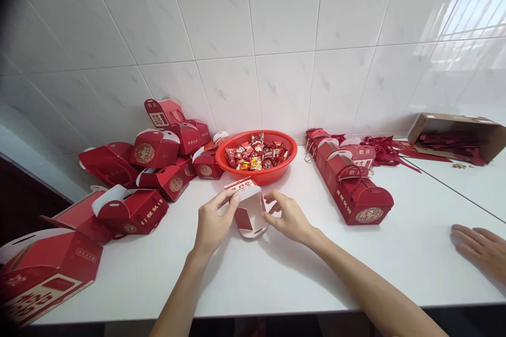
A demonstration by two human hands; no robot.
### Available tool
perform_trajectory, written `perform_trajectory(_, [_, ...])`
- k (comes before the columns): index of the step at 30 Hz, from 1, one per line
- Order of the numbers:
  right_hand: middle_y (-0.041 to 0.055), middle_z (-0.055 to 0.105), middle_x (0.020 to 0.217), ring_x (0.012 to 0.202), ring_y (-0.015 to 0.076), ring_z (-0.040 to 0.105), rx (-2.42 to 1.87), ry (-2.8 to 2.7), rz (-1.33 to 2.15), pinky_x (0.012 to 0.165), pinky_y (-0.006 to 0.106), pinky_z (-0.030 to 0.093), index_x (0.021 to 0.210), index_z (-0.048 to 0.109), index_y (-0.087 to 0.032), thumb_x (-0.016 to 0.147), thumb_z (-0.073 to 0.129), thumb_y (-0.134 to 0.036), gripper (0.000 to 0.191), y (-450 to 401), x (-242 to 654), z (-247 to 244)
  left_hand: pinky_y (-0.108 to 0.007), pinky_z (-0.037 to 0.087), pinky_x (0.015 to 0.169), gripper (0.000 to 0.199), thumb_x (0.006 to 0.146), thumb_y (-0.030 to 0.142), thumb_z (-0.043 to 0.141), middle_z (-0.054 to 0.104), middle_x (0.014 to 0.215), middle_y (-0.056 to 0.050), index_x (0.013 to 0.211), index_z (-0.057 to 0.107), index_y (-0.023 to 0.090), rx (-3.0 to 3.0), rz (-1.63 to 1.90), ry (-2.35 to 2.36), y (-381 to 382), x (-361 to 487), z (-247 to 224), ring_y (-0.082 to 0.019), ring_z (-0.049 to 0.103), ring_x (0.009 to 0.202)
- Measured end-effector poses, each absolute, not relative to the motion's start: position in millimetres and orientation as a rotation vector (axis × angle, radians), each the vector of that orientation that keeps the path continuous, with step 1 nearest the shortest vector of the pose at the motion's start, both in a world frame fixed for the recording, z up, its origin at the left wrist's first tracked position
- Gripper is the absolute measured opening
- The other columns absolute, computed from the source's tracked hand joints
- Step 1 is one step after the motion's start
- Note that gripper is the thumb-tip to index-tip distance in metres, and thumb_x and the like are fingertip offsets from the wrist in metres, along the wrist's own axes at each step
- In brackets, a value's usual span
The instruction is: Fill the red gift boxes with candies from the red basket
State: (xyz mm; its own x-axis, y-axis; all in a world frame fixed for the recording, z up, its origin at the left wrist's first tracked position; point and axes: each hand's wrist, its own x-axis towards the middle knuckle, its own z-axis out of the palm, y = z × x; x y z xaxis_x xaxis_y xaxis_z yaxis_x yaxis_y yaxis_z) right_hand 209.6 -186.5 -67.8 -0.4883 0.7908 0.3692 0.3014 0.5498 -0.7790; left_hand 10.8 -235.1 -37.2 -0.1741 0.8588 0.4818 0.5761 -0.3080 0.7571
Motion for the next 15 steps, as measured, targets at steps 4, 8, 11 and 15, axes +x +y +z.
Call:
perform_trajectory(4, [0.0026, 0.069, 0.081, 0.075, 0.0165, 0.065, -0.777, -1.973, 0.879, 0.072, 0.030, 0.053, 0.088, 0.062, -0.021, 0.092, 0.056, -0.035, 0.016, -191, 211, -56, -0.029, 0.054, 0.082, 0.026, 0.090, 0.035, 0.055, 0.075, 0.098, -0.005, 0.111, 0.061, 0.021, 1.681, 1.572, 1.649, -230, 6, -28, -0.019, 0.070, 0.089])
perform_trajectory(8, [0.0017, 0.065, 0.076, 0.070, 0.0154, 0.060, -0.752, -1.818, 0.979, 0.066, 0.027, 0.049, 0.082, 0.060, -0.020, 0.092, 0.055, -0.041, 0.024, -193, 215, -47, -0.029, 0.053, 0.079, 0.019, 0.086, 0.034, 0.052, 0.074, 0.088, -0.004, 0.083, 0.064, 0.021, 1.641, 1.525, 1.622, -224, -1, -20, -0.019, 0.069, 0.085])
perform_trajectory(11, [0.0013, 0.063, 0.077, 0.069, 0.0150, 0.058, -0.712, -1.711, 1.091, 0.064, 0.026, 0.047, 0.082, 0.059, -0.020, 0.091, 0.055, -0.047, 0.029, -192, 217, -42, -0.033, 0.054, 0.086, 0.022, 0.082, 0.036, 0.057, 0.076, 0.098, -0.007, 0.082, 0.071, 0.019, 1.602, 1.461, 1.533, -221, 0, -15, -0.023, 0.069, 0.097])
perform_trajectory(15, [0.0002, 0.061, 0.076, 0.070, 0.0146, 0.055, -0.745, -1.621, 1.130, 0.065, 0.026, 0.046, 0.081, 0.059, -0.020, 0.090, 0.057, -0.047, 0.028, -189, 220, -40, -0.033, 0.056, 0.084, 0.035, 0.069, 0.038, 0.071, 0.074, 0.115, -0.009, 0.099, 0.074, 0.019, 1.501, 1.363, 1.486, -219, 4, -8, -0.026, 0.068, 0.103])
